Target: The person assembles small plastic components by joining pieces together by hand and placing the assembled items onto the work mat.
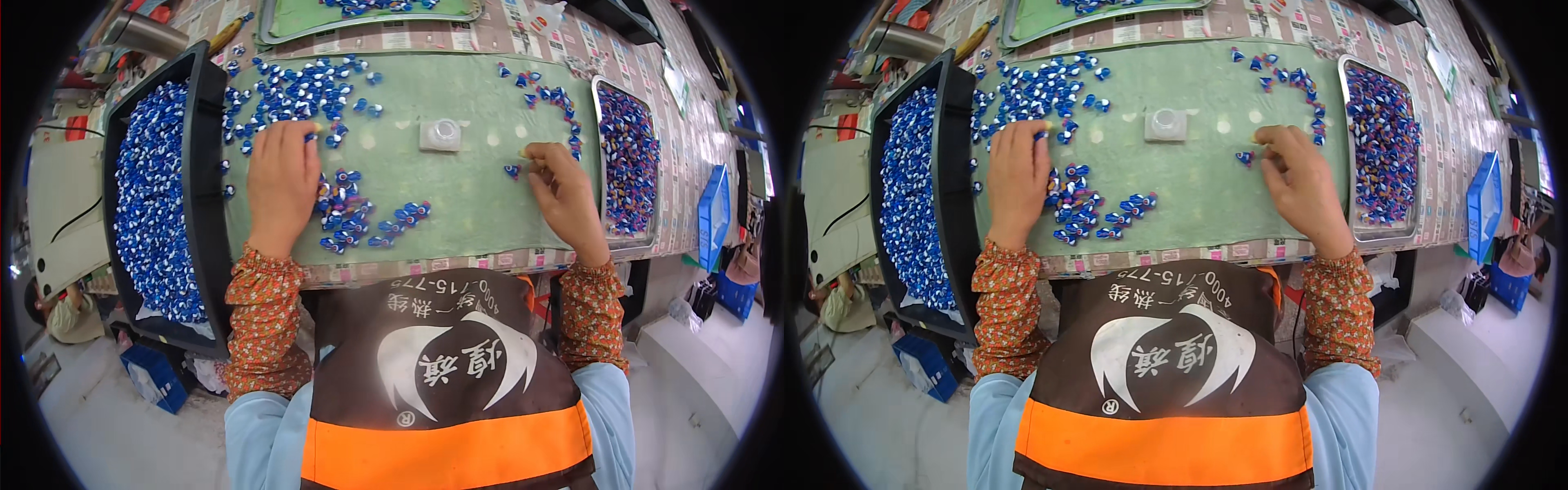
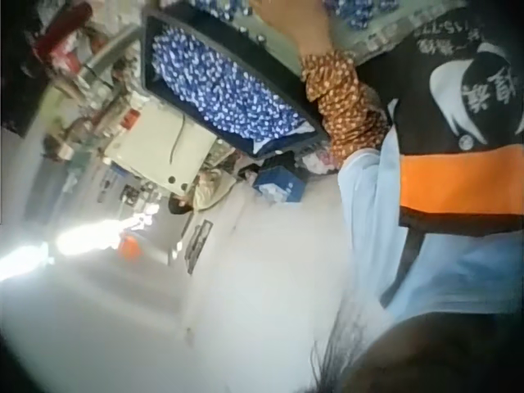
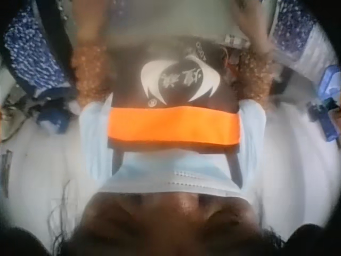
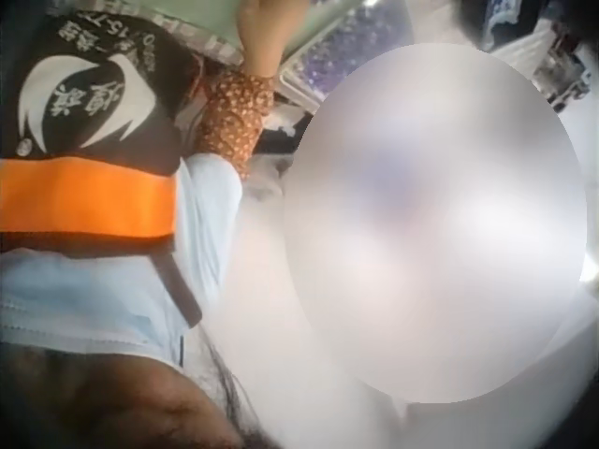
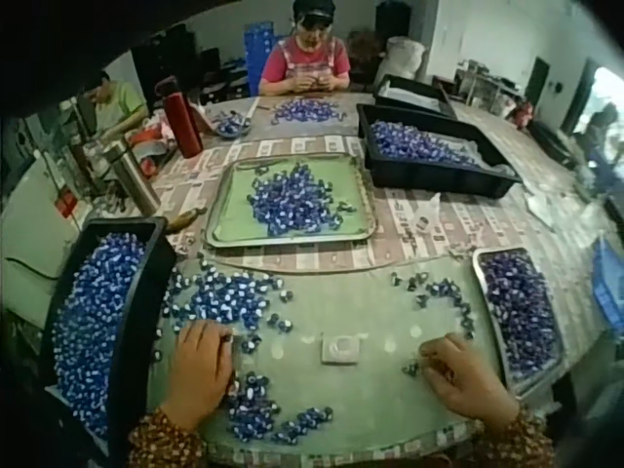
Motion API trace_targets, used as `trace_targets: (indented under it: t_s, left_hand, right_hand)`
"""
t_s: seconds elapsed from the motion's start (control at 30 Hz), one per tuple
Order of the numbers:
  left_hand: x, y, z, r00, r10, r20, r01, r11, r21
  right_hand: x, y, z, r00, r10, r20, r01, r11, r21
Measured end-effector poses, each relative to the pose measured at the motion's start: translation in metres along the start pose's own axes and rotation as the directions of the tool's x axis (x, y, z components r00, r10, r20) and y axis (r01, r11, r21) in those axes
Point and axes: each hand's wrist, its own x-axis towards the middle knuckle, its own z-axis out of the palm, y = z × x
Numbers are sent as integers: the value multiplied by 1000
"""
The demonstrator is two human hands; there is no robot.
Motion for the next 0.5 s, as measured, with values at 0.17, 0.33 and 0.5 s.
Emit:
trace_targets:
  t_s: [0.17,0.33,0.5]
  left_hand:
    - [-7,12,-11,965,-262,-14,239,899,-366]
    - [-16,27,-28,885,-443,147,363,457,-812]
    - [-23,43,-42,869,-402,289,412,265,-872]
  right_hand:
    - [-5,-11,4,999,-44,18,46,996,-74]
    - [-7,-10,16,998,-68,-13,64,977,-201]
    - [-4,-10,19,994,-104,-31,94,969,-228]
